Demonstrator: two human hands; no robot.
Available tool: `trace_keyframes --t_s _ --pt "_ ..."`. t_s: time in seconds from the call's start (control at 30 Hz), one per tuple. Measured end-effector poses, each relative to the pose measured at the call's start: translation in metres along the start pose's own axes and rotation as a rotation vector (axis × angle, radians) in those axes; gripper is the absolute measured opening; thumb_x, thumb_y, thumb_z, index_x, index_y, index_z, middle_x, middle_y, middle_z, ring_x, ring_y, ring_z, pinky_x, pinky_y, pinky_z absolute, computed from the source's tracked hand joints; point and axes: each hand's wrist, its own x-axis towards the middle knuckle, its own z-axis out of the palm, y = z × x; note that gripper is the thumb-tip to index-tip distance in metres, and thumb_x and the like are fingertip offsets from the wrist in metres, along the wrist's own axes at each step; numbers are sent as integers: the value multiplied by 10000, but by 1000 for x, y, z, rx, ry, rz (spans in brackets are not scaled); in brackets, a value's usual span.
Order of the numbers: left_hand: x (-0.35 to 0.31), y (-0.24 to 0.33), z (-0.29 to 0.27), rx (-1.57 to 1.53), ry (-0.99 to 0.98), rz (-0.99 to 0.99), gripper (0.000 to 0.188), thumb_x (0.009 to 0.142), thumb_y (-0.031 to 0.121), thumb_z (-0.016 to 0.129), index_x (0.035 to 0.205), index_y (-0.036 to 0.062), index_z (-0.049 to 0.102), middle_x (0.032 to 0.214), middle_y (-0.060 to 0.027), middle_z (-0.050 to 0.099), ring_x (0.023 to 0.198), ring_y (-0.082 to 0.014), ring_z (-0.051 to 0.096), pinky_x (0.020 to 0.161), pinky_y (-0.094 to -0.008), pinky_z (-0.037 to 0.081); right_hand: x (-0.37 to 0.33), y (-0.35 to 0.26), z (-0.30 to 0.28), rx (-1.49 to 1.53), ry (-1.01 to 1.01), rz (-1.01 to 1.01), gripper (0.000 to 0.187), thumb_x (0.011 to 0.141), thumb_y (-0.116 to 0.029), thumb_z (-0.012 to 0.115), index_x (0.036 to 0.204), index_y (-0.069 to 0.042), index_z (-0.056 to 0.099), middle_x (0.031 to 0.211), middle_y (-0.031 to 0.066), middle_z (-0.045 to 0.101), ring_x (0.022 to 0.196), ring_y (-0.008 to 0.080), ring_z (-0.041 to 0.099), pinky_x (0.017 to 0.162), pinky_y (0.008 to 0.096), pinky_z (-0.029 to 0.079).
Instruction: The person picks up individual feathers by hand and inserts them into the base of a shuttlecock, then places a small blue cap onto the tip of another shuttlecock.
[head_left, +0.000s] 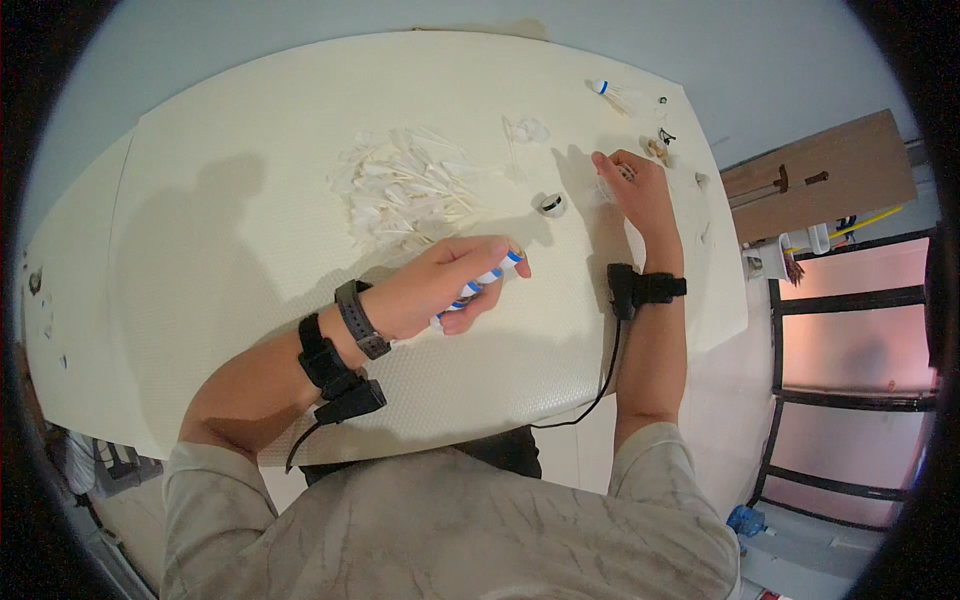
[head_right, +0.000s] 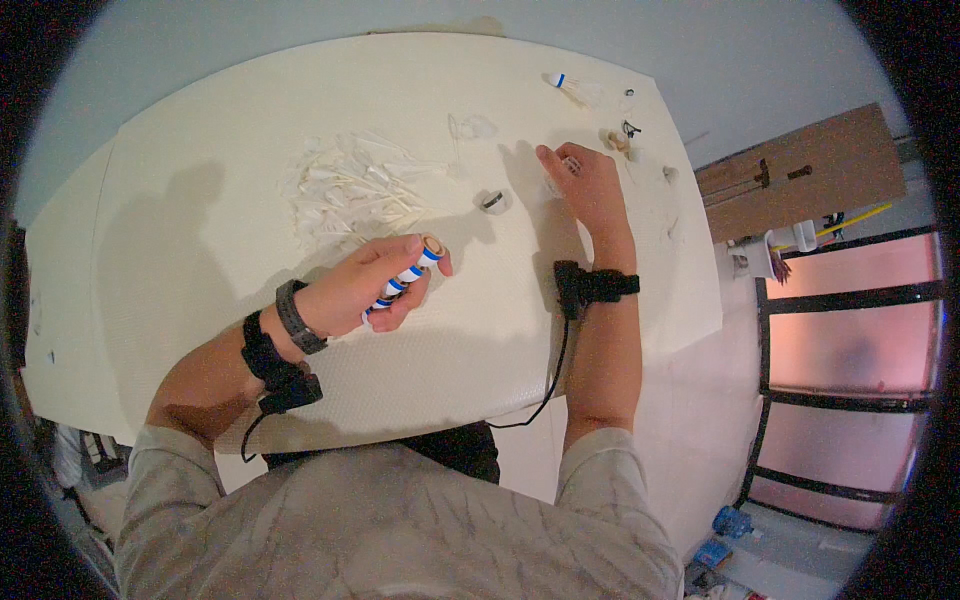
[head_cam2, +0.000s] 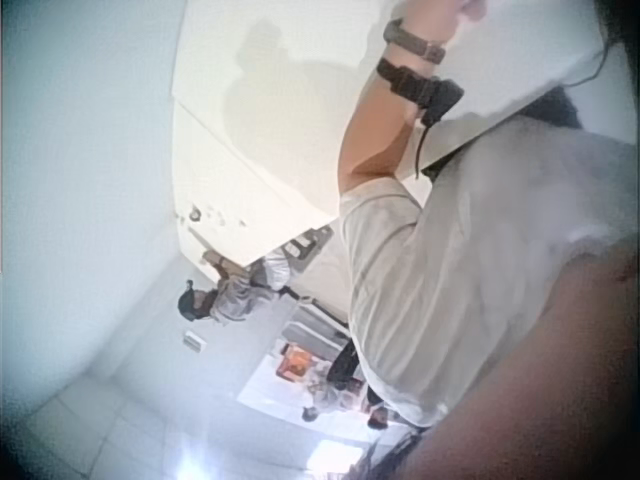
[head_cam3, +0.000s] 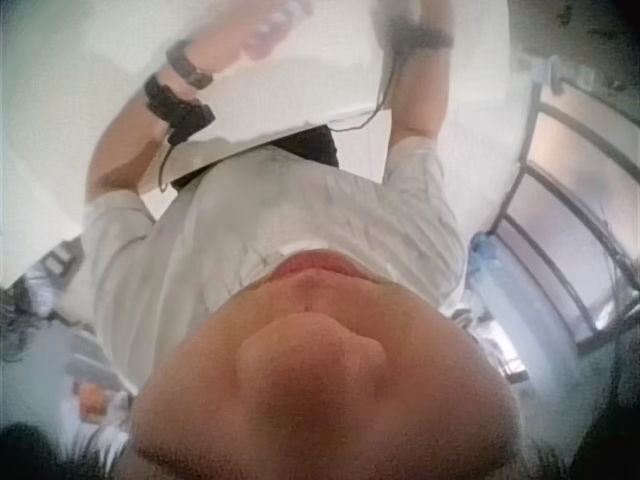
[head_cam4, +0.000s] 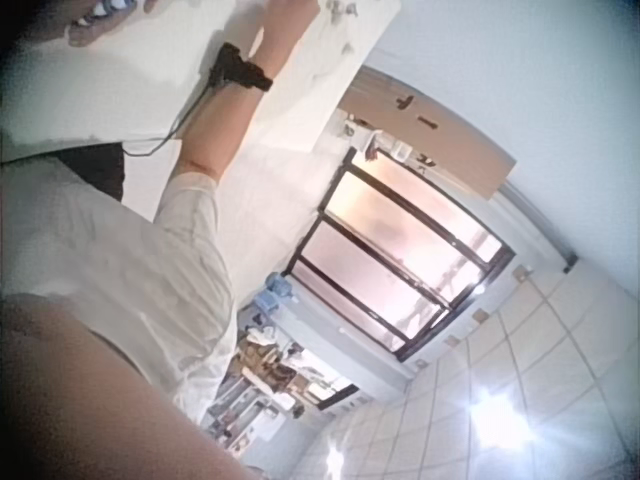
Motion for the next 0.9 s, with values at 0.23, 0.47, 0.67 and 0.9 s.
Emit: trace_keyframes --t_s 0.23,0.47,0.67,0.9 --pt "0 -1 0 2 -3 6 466 1097 451 401 1142 26 587 593 41 419 430 -45 352 423 -212 298 -7 -11 4 -136 73 -128 499 964 -500 639 935 -9 728 783 172 697 691 314 650 667 406 504" --pt "1 -1 0 -18 -11 -9 463 1100 450 395 1144 33 590 600 40 419 432 -44 356 424 -213 303 -7 -8 9 -202 20 -222 483 967 -522 608 947 -43 668 988 124 667 894 337 666 775 427 522" --pt "1 -1 -2 -7 -11 7 461 1099 453 396 1141 38 593 597 37 422 433 -49 351 425 -222 304 -22 -13 5 -297 -97 -267 257 917 -259 695 1058 -83 572 1119 106 626 950 344 662 811 448 527" --pt "1 -1 0 -9 -17 1 466 1095 461 402 1136 38 591 597 36 424 433 -51 348 431 -223 304 -9 -24 17 121 49 -418 360 878 -105 666 1231 -124 597 1225 103 633 1063 329 656 886 425 546"
